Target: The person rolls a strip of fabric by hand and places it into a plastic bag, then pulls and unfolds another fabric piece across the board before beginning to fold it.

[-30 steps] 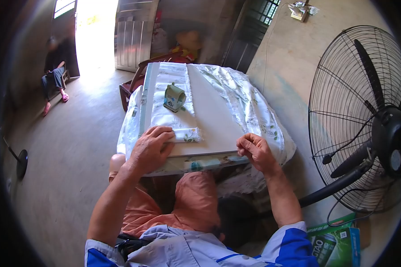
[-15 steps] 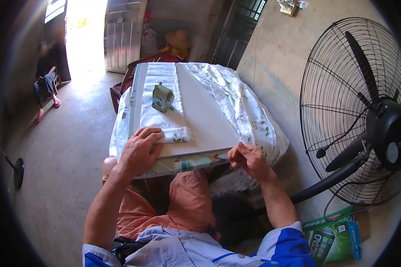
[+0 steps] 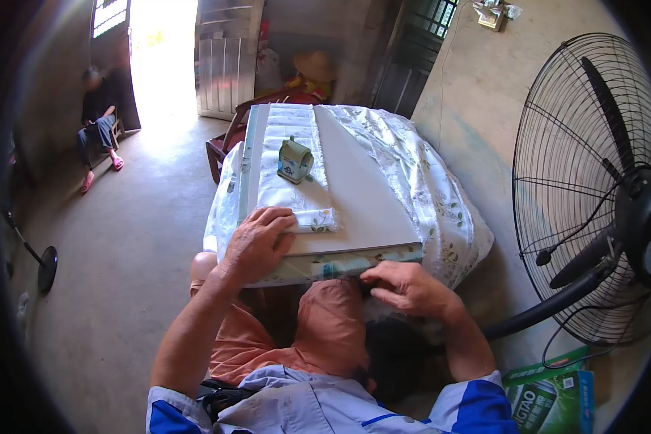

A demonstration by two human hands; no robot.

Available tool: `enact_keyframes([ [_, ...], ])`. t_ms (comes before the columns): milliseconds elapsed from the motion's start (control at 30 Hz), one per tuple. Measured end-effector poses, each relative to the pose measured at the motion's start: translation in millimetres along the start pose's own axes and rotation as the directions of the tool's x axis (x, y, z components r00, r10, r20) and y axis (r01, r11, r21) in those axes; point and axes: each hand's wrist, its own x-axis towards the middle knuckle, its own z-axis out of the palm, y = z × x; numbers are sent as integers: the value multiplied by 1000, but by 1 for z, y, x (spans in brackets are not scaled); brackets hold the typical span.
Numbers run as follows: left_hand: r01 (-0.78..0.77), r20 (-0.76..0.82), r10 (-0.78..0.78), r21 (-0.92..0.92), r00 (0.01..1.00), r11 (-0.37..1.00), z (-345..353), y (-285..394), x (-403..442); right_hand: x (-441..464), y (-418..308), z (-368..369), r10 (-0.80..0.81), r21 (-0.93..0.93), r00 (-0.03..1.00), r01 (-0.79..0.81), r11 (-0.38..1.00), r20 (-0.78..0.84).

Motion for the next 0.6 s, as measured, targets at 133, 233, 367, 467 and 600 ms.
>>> enact_keyframes([
  [133,-19,-5,19,13,1000,1000,-1,1,1,45,-18,14,-79,-18,972,77,997,-222],
  [233,-39,-17,39,19,999,999,-2,1,1,81,-7,26,-254,-264,895,162,951,-367],
  [367,-66,-49,65,-15,997,998,-1,-1,2,113,20,35,-219,-327,925,113,938,-311],
  [467,-72,-55,70,-25,996,997,0,-3,1,117,31,35,-212,-323,947,127,938,-243],
  [600,-49,-16,49,-39,999,998,-2,-4,1,114,22,32,-268,-397,936,161,904,-229],
])
